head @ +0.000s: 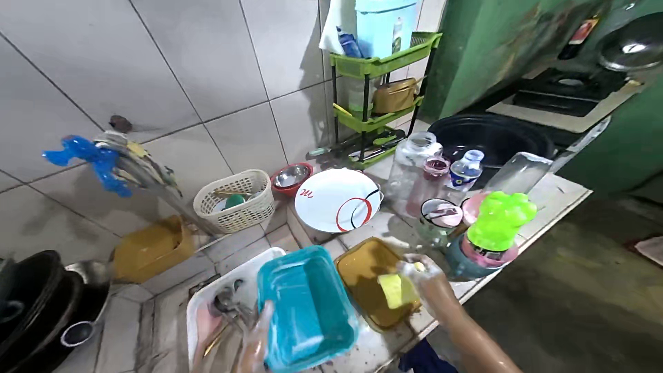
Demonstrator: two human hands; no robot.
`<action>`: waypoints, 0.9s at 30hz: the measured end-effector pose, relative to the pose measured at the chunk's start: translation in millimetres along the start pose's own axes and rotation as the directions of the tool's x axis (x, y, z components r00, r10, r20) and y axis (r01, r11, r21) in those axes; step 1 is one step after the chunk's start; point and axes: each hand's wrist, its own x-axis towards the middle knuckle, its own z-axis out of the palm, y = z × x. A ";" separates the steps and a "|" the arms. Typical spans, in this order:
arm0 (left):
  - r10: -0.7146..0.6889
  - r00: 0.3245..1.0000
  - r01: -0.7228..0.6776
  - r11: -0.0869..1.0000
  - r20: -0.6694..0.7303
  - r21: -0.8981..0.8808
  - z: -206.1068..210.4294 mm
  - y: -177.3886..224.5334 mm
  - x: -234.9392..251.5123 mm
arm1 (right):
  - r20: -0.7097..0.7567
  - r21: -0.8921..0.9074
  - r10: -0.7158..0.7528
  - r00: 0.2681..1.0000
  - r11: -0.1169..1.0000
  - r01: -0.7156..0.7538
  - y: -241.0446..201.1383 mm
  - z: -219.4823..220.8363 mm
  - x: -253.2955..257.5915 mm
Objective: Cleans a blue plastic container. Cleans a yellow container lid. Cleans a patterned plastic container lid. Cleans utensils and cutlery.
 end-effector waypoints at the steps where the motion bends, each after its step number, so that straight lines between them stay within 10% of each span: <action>1: -0.040 0.999 0.040 0.999 0.017 -0.014 6.9 0.2 -1.9 | 0.015 -0.128 0.079 0.997 0.989 -0.076 2.9 -12.3 11.0; 4: -0.101 0.995 0.100 0.989 0.002 -0.110 17.8 -11.3 2.2 | 0.121 -0.570 0.252 0.960 0.809 -0.140 4.8 -35.4 30.6; 9: -0.098 0.993 0.114 0.865 0.058 -0.488 17.0 -27.5 8.1 | 0.243 -0.732 0.355 0.903 0.678 -0.070 -0.2 -30.8 40.5; 16: 0.199 0.978 -0.122 0.802 0.069 -0.585 -16.3 -56.6 25.1 | 0.368 -0.733 0.323 0.872 0.677 0.059 -12.7 4.3 41.1; 27: -0.001 1.000 -0.021 0.704 -0.031 -0.710 -73.3 -67.7 19.2 | 0.510 -0.276 0.229 0.829 0.956 -0.095 -52.0 40.3 -3.8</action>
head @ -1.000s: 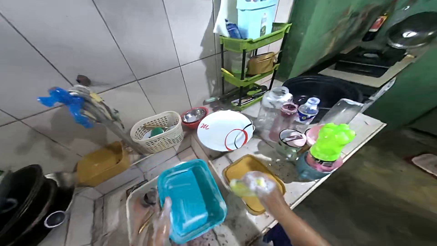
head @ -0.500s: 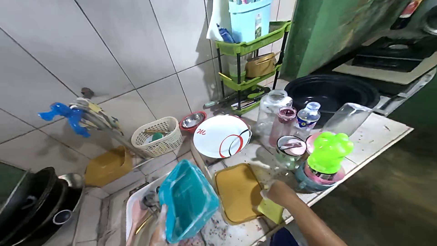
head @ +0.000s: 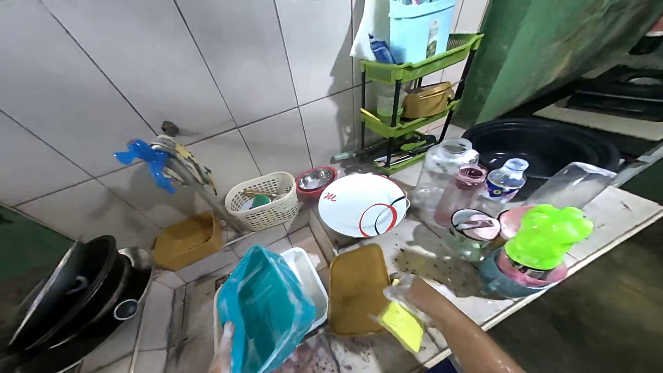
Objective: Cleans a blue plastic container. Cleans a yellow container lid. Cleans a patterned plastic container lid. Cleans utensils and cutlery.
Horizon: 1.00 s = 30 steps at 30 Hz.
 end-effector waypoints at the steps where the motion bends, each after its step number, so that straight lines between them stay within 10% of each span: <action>1: 0.004 1.000 -0.003 1.000 -0.019 0.016 -0.6 3.6 -2.6 | -0.006 -0.039 -0.035 0.999 0.999 0.034 -10.0 5.2 -3.6; 9: -0.040 0.992 0.035 0.999 0.119 0.040 -38.6 -18.5 20.6 | -0.068 -0.704 -0.342 0.937 0.682 0.198 -119.9 59.1 -39.7; 12: 0.107 0.954 -0.199 0.925 0.281 0.323 -38.5 -27.9 38.8 | -0.175 -0.773 -0.747 0.641 0.508 0.381 -116.0 54.3 -29.3; 15: -0.197 0.980 0.166 0.874 0.021 0.457 31.4 -29.6 -11.2 | -0.242 -0.801 -0.927 0.285 0.357 0.481 -111.7 27.4 -11.2; 17: -0.348 0.937 0.290 0.834 0.040 0.469 64.8 -45.6 -22.6 | -0.290 -0.774 -0.932 0.217 0.362 0.520 -113.4 10.5 -7.7; 22: -0.312 0.918 0.102 0.783 0.245 0.614 134.3 -85.4 -25.4 | -0.261 -0.563 -0.836 0.482 0.538 0.628 -110.2 -12.2 -15.6; 27: 0.342 0.931 -0.365 0.848 0.128 0.385 112.1 -58.3 13.7 | -0.089 -0.095 -0.634 0.769 0.774 0.627 -86.8 -22.3 5.3; 30: 0.418 0.905 -0.416 0.830 0.080 0.372 76.4 -13.9 37.8 | 0.136 0.035 -0.538 0.832 0.841 0.539 -80.1 -5.4 25.4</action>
